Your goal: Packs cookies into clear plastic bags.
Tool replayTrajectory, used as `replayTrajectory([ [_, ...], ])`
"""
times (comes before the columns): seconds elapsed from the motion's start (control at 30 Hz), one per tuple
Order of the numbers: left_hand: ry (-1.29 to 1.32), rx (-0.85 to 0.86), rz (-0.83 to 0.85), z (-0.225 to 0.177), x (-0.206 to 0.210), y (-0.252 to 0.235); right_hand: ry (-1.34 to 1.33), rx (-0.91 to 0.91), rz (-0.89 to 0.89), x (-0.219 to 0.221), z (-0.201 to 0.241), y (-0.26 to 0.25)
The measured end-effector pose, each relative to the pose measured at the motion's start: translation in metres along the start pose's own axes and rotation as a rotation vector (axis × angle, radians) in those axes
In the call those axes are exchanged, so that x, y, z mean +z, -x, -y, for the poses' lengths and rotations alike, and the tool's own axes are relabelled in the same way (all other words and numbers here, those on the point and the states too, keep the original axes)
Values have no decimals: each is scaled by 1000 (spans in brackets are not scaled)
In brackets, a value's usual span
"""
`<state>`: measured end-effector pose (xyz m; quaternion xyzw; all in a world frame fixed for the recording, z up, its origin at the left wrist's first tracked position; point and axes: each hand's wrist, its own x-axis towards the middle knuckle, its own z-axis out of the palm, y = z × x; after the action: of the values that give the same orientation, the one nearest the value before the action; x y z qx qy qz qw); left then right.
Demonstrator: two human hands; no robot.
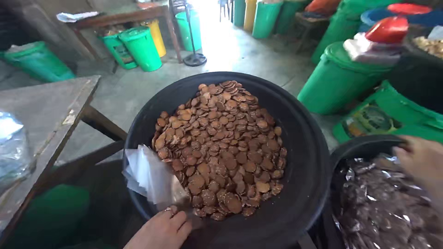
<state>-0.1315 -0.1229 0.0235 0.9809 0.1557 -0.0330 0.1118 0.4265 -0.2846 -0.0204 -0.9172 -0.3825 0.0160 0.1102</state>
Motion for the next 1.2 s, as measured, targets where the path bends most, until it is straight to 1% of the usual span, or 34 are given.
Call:
replayTrajectory([
  [0.03,-21,-50,14,-1,-3,3,-82,-92,39,-13,70,1],
  [0.07,-13,-106,21,-1,-5,7,-139,-234,90,-15,127,2],
  [0.1,-22,-131,-43,2,0,10,-148,-415,137,-4,168,-2],
  [0.13,-16,-140,-134,7,9,13,-117,-551,227,7,208,-6],
  [0.17,27,-148,-206,10,18,15,-59,-633,342,18,247,-8],
  [0.23,138,-161,-296,11,27,14,43,-681,516,43,314,-17],
  [0.27,210,-176,-325,10,27,13,58,-666,548,60,338,-24],
  [0.33,440,-237,-365,10,24,9,38,-604,509,97,373,-37],
  [0.4,767,-294,-361,15,20,5,31,-508,477,116,399,-42],
  [0.43,921,-300,-385,19,18,1,41,-463,481,116,409,-40],
  [0.5,1129,-314,-524,29,12,-11,43,-415,481,119,419,-38],
  [0.57,1232,-277,-736,42,-6,-30,0,-390,476,126,422,-39],
  [0.63,1264,-185,-960,52,-39,-61,-58,-398,453,139,419,-41],
  [0.67,1255,-164,-1060,53,-53,-78,-93,-410,377,154,414,-41],
  [0.7,1217,-162,-1137,55,-63,-94,-110,-433,228,175,408,-42],
  [0.73,1151,-172,-1191,57,-71,-109,-114,-436,174,177,406,-39],
  [0.77,1094,-185,-1211,61,-78,-122,-75,-389,376,147,411,-34],
  [0.8,1046,-201,-1220,67,-83,-133,-73,-374,489,130,414,-32],
  [0.87,991,-247,-1222,86,-82,-147,-22,-473,571,121,414,-31],
  [0.93,951,-342,-1195,107,-70,-151,102,-547,670,112,415,-25],
  [0.97,920,-402,-1158,117,-63,-151,171,-554,698,110,415,-20],
  [1.03,850,-480,-1066,131,-54,-148,240,-585,685,111,407,-6],
  [1.13,800,-473,-1049,142,-51,-147,260,-595,661,102,397,13],
  [1.2,809,-453,-1042,143,-50,-147,149,-584,662,98,387,18],
])
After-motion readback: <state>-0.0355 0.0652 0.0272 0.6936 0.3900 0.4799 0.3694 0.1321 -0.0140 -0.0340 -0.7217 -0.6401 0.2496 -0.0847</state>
